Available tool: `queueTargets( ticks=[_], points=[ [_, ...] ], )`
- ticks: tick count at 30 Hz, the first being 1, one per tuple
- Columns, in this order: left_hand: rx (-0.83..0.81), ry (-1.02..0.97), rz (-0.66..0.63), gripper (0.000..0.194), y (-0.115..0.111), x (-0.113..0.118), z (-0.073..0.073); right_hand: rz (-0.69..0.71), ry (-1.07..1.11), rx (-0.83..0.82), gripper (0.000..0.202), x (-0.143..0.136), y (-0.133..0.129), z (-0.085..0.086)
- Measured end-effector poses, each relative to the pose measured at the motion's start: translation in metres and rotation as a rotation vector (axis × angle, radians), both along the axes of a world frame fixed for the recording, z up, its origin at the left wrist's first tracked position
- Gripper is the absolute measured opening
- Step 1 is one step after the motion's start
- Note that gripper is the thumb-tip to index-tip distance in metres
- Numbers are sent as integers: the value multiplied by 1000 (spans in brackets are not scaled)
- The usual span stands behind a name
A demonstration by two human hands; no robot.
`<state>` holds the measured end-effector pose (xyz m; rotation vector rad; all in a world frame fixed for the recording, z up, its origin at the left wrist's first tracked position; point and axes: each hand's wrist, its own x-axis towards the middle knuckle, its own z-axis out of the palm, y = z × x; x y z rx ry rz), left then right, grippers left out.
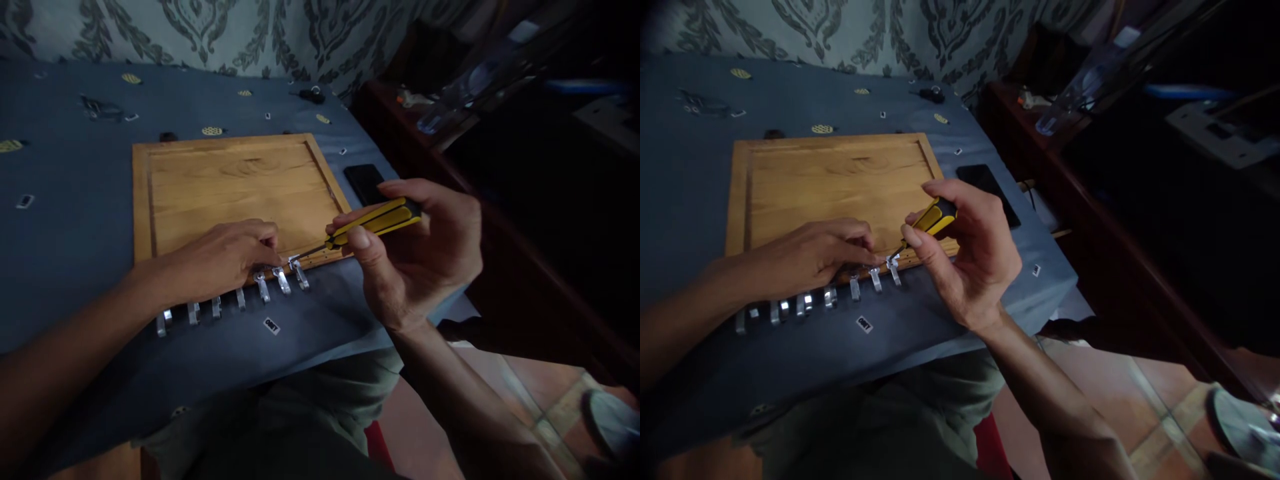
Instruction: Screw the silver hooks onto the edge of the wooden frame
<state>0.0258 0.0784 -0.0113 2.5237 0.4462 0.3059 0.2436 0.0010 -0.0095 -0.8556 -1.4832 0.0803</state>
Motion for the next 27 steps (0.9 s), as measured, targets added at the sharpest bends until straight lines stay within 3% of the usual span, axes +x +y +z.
queueTargets(
  ticks=[12,19,23,27],
  points=[
    [-14,16,5,34,1,1,0,24,-65,17,53,4,1,-2],
    [-40,22,10,34,0,2,1,69,36,-192,49,2,-8,5],
    [-37,45,17,37,0,2,3,213,111,-286,33,1,-9,12],
    [-34,47,35,36,-2,3,3,505,241,-436,12,0,-3,19]
  ],
)
